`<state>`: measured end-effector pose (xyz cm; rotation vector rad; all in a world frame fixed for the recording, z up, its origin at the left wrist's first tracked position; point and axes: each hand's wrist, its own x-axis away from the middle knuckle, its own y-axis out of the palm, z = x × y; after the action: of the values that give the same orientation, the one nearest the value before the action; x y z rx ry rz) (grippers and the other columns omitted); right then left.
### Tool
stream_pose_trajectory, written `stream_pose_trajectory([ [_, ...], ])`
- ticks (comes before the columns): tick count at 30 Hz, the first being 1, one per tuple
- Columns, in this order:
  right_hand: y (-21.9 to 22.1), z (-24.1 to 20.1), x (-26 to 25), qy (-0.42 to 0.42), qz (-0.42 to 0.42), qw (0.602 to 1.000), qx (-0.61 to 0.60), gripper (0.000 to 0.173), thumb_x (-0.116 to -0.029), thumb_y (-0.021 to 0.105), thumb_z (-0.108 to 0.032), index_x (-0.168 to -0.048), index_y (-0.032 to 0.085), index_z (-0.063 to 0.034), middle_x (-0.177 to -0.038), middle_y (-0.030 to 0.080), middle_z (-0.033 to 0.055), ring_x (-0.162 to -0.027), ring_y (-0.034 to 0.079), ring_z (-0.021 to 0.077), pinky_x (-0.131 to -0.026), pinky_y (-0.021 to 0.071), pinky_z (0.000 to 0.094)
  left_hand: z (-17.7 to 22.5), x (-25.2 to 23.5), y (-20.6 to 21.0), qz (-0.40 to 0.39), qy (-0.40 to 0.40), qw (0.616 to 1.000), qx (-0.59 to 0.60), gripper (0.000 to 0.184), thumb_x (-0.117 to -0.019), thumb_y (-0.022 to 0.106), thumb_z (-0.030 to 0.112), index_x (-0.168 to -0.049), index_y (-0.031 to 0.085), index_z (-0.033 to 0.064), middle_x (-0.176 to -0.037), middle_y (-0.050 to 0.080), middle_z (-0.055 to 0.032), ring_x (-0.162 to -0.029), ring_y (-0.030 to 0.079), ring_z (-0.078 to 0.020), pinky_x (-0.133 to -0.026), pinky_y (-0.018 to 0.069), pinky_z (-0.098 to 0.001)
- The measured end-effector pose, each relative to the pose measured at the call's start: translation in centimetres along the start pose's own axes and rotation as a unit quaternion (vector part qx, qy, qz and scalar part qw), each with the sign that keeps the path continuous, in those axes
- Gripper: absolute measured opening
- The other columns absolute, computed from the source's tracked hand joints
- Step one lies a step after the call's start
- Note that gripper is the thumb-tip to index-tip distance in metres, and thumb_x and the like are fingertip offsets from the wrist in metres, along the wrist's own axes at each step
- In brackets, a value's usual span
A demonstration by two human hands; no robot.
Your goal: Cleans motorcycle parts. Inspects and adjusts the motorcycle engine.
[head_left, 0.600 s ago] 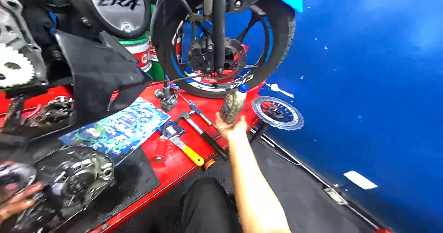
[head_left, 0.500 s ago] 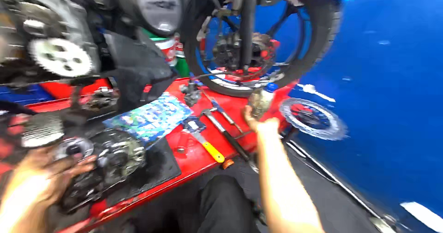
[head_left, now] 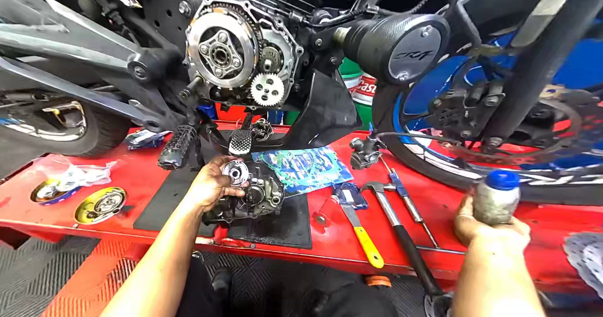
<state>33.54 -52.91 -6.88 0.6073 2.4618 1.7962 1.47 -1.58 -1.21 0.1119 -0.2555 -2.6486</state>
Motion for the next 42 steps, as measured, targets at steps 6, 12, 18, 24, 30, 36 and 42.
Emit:
stream_pose_trajectory([
  [6, 3.7, 2.5, 13.0, 0.005, -0.135, 0.990, -0.048, 0.046, -0.1040, 0.036, -0.041, -0.141, 0.040, -0.0136, -0.140, 0.054, 0.0133, -0.131, 0.056, 0.0279, -0.108, 0.0501, 0.0508, -0.3, -0.8, 1.3, -0.009, -0.028, 0.999, 0.034, 0.058, -0.0910, 0.045, -0.015, -0.146, 0.046, 0.0041, -0.126, 0.064, -0.0260, -0.092, 0.074, -0.0413, -0.074, 0.0643, -0.0563],
  [12, 5.9, 7.9, 22.6, -0.025, -0.229, 0.968, 0.097, 0.024, -0.0882, 0.057, -0.002, -0.110, 0.057, -0.0130, -0.101, 0.070, 0.0084, -0.096, 0.070, 0.0268, -0.088, 0.0593, 0.0557, -1.2, -1.1, 3.1, -0.033, -0.061, 0.997, 0.014, 0.054, -0.0980, 0.038, -0.006, -0.150, 0.042, 0.0068, -0.130, 0.063, -0.0261, -0.097, 0.072, -0.0432, -0.076, 0.0631, -0.0598],
  [18, 6.2, 13.7, 32.0, -0.094, -0.333, 0.927, 0.142, 0.071, -0.0676, 0.085, 0.011, -0.127, 0.050, -0.0043, -0.107, 0.071, 0.0131, -0.095, 0.074, 0.0279, -0.084, 0.0654, 0.0503, -1.2, -0.3, 2.4, -0.014, -0.073, 0.997, 0.013, 0.045, -0.1070, 0.033, 0.004, -0.150, 0.045, 0.0095, -0.130, 0.064, -0.0216, -0.095, 0.074, -0.0376, -0.074, 0.0643, -0.0555],
  [24, 6.9, 15.5, 35.3, -0.154, -0.415, 0.889, 0.112, 0.044, -0.0764, 0.082, 0.012, -0.114, 0.064, -0.0027, -0.102, 0.074, 0.0095, -0.095, 0.075, 0.0227, -0.088, 0.0654, 0.0426, -1.2, -0.8, 1.2, -0.004, -0.062, 0.998, 0.015, 0.040, -0.1089, 0.034, 0.006, -0.146, 0.049, 0.0066, -0.120, 0.068, -0.0223, -0.090, 0.075, -0.0369, -0.073, 0.0651, -0.0554],
  [30, 7.4, 15.1, 35.5, -0.162, -0.424, 0.882, 0.122, 0.041, -0.0776, 0.081, 0.011, -0.112, 0.064, -0.0038, -0.101, 0.074, 0.0075, -0.094, 0.074, 0.0198, -0.088, 0.0653, 0.0388, -1.6, -1.1, 1.8, -0.007, -0.063, 0.996, 0.062, 0.035, -0.1124, 0.033, 0.016, -0.132, 0.060, 0.0055, -0.106, 0.073, -0.0190, -0.082, 0.077, -0.0332, -0.065, 0.0658, -0.0524],
  [36, 6.9, 16.0, 35.3, -0.137, -0.428, 0.885, 0.119, 0.039, -0.0788, 0.078, 0.014, -0.112, 0.064, -0.0005, -0.102, 0.074, 0.0095, -0.096, 0.074, 0.0209, -0.089, 0.0649, 0.0401, -1.3, -1.6, 2.2, 0.035, -0.063, 0.994, 0.079, 0.035, -0.1127, 0.034, 0.023, -0.128, 0.063, 0.0087, -0.106, 0.073, -0.0133, -0.086, 0.076, -0.0290, -0.068, 0.0654, -0.0522],
  [42, 6.4, 16.5, 35.2, -0.128, -0.432, 0.878, 0.162, 0.043, -0.0760, 0.082, 0.012, -0.114, 0.064, 0.0028, -0.104, 0.073, 0.0123, -0.097, 0.074, 0.0233, -0.090, 0.0653, 0.0418, -1.3, -1.4, 2.9, 0.042, -0.049, 0.993, 0.103, 0.027, -0.1114, 0.038, 0.016, -0.118, 0.063, 0.0092, -0.098, 0.073, -0.0102, -0.082, 0.076, -0.0250, -0.066, 0.0658, -0.0514],
])
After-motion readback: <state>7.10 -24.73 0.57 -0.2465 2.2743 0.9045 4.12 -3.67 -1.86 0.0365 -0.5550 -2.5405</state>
